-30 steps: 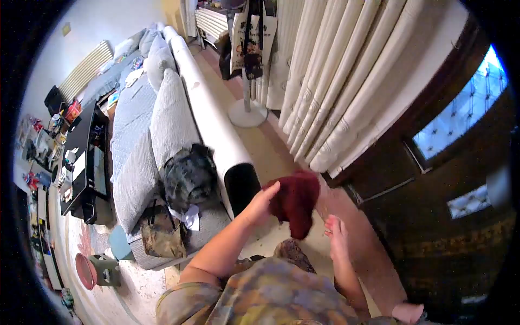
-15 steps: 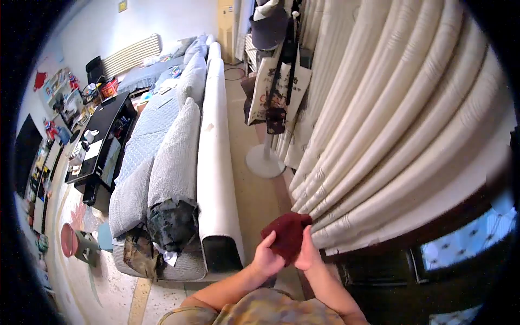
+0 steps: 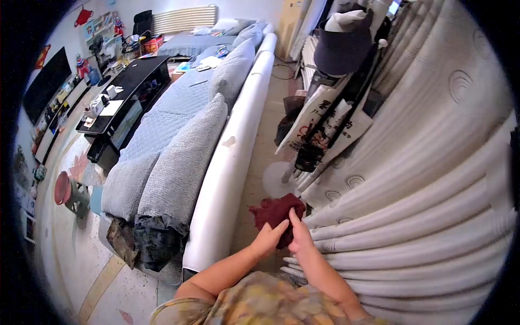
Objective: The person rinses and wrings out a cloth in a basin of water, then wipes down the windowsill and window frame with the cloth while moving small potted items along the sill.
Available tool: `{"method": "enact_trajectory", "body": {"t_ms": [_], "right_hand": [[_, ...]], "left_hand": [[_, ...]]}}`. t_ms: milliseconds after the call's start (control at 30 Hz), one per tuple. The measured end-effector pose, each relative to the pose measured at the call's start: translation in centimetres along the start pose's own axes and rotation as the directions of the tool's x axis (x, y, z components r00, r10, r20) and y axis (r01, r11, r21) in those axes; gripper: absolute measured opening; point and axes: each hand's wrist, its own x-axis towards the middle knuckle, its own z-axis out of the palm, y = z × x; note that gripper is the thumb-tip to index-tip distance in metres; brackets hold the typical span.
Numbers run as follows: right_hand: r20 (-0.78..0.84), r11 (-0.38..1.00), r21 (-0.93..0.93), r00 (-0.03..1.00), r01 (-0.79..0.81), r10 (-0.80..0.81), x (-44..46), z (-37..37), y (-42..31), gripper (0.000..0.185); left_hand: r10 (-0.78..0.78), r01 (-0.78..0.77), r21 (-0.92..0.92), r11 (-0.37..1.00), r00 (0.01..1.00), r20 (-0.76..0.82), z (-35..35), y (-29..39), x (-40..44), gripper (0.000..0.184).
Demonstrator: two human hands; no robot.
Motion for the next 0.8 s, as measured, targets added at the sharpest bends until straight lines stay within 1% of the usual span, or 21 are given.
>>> {"method": "enact_trajectory", "body": {"t_ms": [33, 100, 167, 200, 233, 267, 300, 333, 367, 433, 467, 500, 533, 567, 600, 633, 700, 733, 767, 800], "right_hand": [[0.022, 0.999, 0.032, 0.999, -0.038, 0.037, 0.3, 0.9, -1.0, 0.042], [0.058, 0.993, 0.008, 0.991, -0.122, 0.121, 2.7, 0.8, -1.7, 0.040], [0.146, 0.982, -0.069, 0.972, -0.176, 0.184, 4.6, 1.1, -2.6, 0.038], [0.198, 0.979, -0.153, 0.967, -0.134, 0.163, 6.3, 0.5, -2.7, 0.042], [0.207, 0.977, -0.160, 0.963, -0.142, 0.174, 8.2, 0.2, -3.1, 0.042], [0.223, 0.897, -0.436, 0.975, 0.076, 0.026, 10.0, -0.3, -3.6, 0.044], [0.283, 0.701, -0.656, 0.952, 0.279, -0.114, 11.7, -0.8, -4.2, 0.046], [0.337, 0.463, -0.805, 0.928, 0.372, -0.159, 12.3, 0.0, -6.3, 0.047], [0.288, 0.496, -0.802, 0.942, 0.334, -0.171, 12.1, 1.0, -8.4, 0.039], [0.300, 0.745, -0.636, 0.954, 0.201, -0.002, 12.9, 2.9, -12.7, 0.024], [0.408, 0.807, -0.559, 0.911, 0.192, 0.066, 12.9, 4.0, -14.8, 0.023], [0.418, 0.807, -0.557, 0.906, 0.197, 0.067, 13.0, 5.0, -16.3, 0.023], [0.581, 0.904, -0.413, 0.796, 0.110, 0.169, 13.3, 6.1, -17.4, 0.025], [0.733, 0.959, -0.282, 0.641, -0.016, 0.226, 14.2, 7.1, -18.1, 0.026], [0.793, 0.964, -0.234, 0.549, -0.129, 0.266, 15.4, 7.8, -18.3, 0.027], [0.793, 0.961, -0.237, 0.545, -0.139, 0.274, 16.8, 8.0, -18.2, 0.027], [0.593, 0.852, -0.505, 0.662, -0.138, 0.459, 19.7, 8.8, -17.8, 0.026], [0.605, 0.847, -0.520, 0.653, -0.108, 0.455, 20.6, 9.1, -18.0, 0.026], [0.603, 0.841, -0.530, 0.650, -0.106, 0.462, 21.4, 9.7, -18.4, 0.026], [0.639, 0.823, -0.568, 0.623, -0.013, 0.450, 21.7, 10.7, -18.8, 0.026]], "left_hand": [[-0.058, 0.058, 0.009, 0.998, 0.998, -0.001, 0.0, 1.3, 1.1, 0.033], [-0.012, 0.012, -0.001, 1.000, 1.000, 0.019, -0.9, 2.8, 3.5, 0.033], [0.012, -0.013, -0.024, 1.000, 0.998, -0.058, -2.3, 3.7, 5.7, 0.034], [0.019, -0.021, -0.034, 0.999, 0.996, -0.083, -3.3, 4.1, 6.8, 0.035], [-0.013, -0.002, -0.126, 0.992, 0.993, -0.117, -3.1, 5.6, 7.2, 0.036], [-0.010, -0.017, -0.223, 0.975, 0.993, -0.119, -3.2, 6.6, 7.9, 0.037], [-0.007, -0.032, -0.315, 0.949, 0.992, -0.122, -3.4, 7.3, 8.5, 0.038], [-0.043, 0.010, -0.364, 0.931, 0.996, -0.082, -4.9, 6.8, 10.0, 0.043], [-0.024, -0.010, -0.356, 0.934, 0.995, -0.093, -5.6, 6.5, 11.1, 0.043], [0.081, -0.090, -0.442, 0.892, 0.996, -0.039, -4.8, 8.0, 12.9, 0.047], [0.093, -0.098, -0.467, 0.879, 0.995, -0.033, -5.2, 7.6, 14.3, 0.050], [0.102, -0.108, -0.463, 0.880, 0.994, -0.038, -4.7, 7.7, 15.3, 0.050], [0.112, -0.112, -0.464, 0.879, 0.993, -0.028, -4.2, 7.7, 16.5, 0.050], [0.124, -0.117, -0.466, 0.877, 0.992, -0.017, -3.8, 8.0, 17.8, 0.050], [0.105, -0.061, -0.494, 0.867, 0.993, 0.062, -2.7, 8.9, 18.0, 0.048], [0.104, -0.065, -0.496, 0.866, 0.993, 0.050, -1.9, 9.2, 18.4, 0.048], [0.056, -0.077, -0.469, 0.880, 0.997, -0.059, -0.5, 9.6, 19.6, 0.046], [0.034, -0.081, -0.461, 0.884, 0.993, -0.110, 0.0, 10.0, 20.1, 0.046], [0.041, -0.090, -0.468, 0.879, 0.993, -0.113, 0.4, 10.9, 20.5, 0.046], [0.080, -0.152, -0.428, 0.891, 0.980, -0.180, 0.5, 12.1, 20.6, 0.046]]}}
